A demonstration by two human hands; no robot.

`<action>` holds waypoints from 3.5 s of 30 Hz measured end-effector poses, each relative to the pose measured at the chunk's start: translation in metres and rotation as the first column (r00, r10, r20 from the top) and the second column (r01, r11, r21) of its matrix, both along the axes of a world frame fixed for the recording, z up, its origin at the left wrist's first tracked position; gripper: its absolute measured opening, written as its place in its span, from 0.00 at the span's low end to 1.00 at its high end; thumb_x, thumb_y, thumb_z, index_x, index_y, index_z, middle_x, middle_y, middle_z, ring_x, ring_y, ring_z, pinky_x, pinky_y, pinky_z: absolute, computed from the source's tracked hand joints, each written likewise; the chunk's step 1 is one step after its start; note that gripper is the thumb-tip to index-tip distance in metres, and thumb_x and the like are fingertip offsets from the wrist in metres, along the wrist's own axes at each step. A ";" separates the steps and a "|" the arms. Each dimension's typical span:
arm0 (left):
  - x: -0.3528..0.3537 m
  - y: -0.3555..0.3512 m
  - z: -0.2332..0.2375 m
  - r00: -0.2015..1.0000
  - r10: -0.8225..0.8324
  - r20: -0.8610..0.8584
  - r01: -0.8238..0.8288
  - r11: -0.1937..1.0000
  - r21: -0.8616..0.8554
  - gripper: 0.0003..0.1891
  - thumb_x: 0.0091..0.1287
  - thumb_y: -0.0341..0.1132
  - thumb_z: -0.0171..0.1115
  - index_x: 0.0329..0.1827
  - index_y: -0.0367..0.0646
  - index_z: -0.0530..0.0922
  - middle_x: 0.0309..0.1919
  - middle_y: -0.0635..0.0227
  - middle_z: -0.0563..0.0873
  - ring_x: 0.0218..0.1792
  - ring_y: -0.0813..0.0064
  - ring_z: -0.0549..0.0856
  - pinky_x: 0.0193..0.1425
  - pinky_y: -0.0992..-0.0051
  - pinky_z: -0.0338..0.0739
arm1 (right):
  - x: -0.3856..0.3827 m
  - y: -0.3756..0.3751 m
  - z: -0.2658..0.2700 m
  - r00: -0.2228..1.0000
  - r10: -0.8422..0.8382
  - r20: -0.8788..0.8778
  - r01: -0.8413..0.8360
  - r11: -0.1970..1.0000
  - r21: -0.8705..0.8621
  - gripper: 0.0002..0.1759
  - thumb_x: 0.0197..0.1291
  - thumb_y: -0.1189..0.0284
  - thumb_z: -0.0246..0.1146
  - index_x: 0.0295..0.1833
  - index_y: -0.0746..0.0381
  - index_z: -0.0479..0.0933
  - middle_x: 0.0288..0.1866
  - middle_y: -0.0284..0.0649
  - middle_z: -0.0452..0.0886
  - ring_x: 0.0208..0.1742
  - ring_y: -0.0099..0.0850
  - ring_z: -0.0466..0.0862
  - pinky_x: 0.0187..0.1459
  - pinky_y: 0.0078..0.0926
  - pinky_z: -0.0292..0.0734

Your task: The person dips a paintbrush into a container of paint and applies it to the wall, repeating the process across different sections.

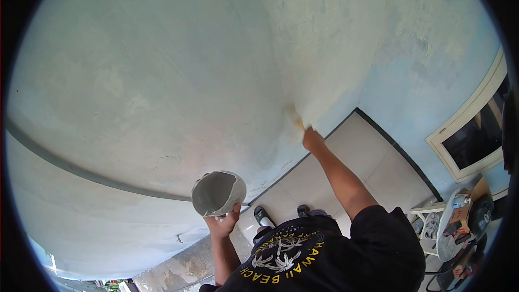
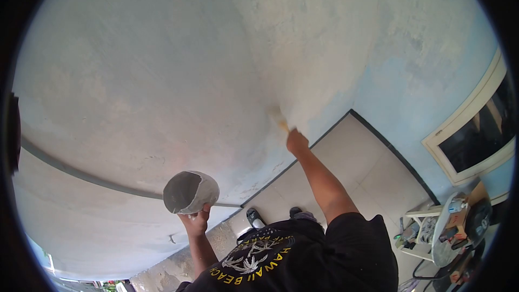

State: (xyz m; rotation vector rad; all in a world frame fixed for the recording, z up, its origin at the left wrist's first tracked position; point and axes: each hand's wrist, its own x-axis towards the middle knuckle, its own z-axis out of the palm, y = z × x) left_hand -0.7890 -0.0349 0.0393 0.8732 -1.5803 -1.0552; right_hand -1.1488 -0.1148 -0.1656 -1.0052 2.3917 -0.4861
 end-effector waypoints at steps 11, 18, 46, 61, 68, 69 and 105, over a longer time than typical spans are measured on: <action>-0.021 -0.008 0.001 0.999 -0.053 0.003 0.053 0.997 0.052 0.41 0.46 0.35 0.77 0.64 0.35 0.66 0.55 0.60 0.77 0.55 0.70 0.78 0.59 0.68 0.74 | -0.050 0.008 0.259 0.950 -0.052 -0.306 -0.101 0.880 -0.464 0.15 0.54 0.75 0.60 0.49 0.59 0.74 0.40 0.46 0.84 0.45 0.45 0.84 0.45 0.41 0.79; -0.035 -0.001 -0.002 0.990 -0.141 0.002 0.140 0.982 0.126 0.40 0.46 0.36 0.77 0.63 0.34 0.67 0.54 0.60 0.78 0.53 0.70 0.79 0.56 0.69 0.75 | -0.025 0.033 0.223 0.975 -0.210 0.075 0.156 0.405 -0.901 0.10 0.65 0.74 0.57 0.49 0.65 0.68 0.31 0.55 0.82 0.36 0.56 0.83 0.33 0.41 0.78; 0.153 0.034 -0.068 0.546 -0.831 -0.106 0.818 0.501 0.281 0.34 0.50 0.28 0.75 0.60 0.34 0.70 0.52 0.60 0.80 0.53 0.71 0.80 0.59 0.69 0.75 | 0.422 0.433 0.161 0.530 -0.750 0.395 0.828 0.359 -0.430 0.10 0.64 0.74 0.59 0.45 0.71 0.75 0.28 0.40 0.81 0.22 0.22 0.78 0.29 0.19 0.77; 0.179 0.060 -0.066 0.432 -0.898 -0.081 0.884 0.404 0.235 0.45 0.44 0.36 0.82 0.65 0.36 0.64 0.55 0.59 0.77 0.55 0.69 0.79 0.59 0.69 0.75 | 0.477 0.449 0.190 0.592 -0.727 0.348 0.754 0.347 -0.558 0.08 0.68 0.73 0.57 0.47 0.67 0.75 0.32 0.38 0.80 0.32 0.25 0.84 0.33 0.21 0.78; 0.200 0.110 -0.043 0.325 -0.945 -0.039 0.946 0.325 0.007 0.53 0.40 0.39 0.85 0.68 0.42 0.58 0.61 0.59 0.71 0.61 0.66 0.75 0.64 0.65 0.71 | 0.510 0.505 0.239 0.784 -0.569 0.248 0.463 0.271 -0.844 0.13 0.72 0.71 0.50 0.51 0.70 0.72 0.49 0.49 0.79 0.40 0.32 0.84 0.41 0.26 0.82; 0.202 0.116 -0.039 0.328 -0.944 -0.037 0.945 0.328 0.007 0.53 0.40 0.39 0.85 0.68 0.42 0.58 0.61 0.59 0.71 0.61 0.66 0.75 0.64 0.65 0.71 | 0.516 0.515 0.247 0.793 -0.563 0.234 0.424 0.232 -0.875 0.15 0.73 0.68 0.50 0.51 0.70 0.72 0.48 0.50 0.79 0.39 0.34 0.84 0.40 0.28 0.83; 0.281 0.191 0.011 0.167 -0.982 0.091 0.977 0.152 -0.152 0.61 0.35 0.41 0.87 0.71 0.41 0.53 0.62 0.59 0.69 0.64 0.65 0.73 0.68 0.64 0.69 | 0.599 0.478 0.401 0.965 0.046 -0.258 -0.161 0.881 -0.445 0.14 0.55 0.75 0.64 0.47 0.67 0.75 0.44 0.49 0.82 0.43 0.45 0.84 0.45 0.33 0.79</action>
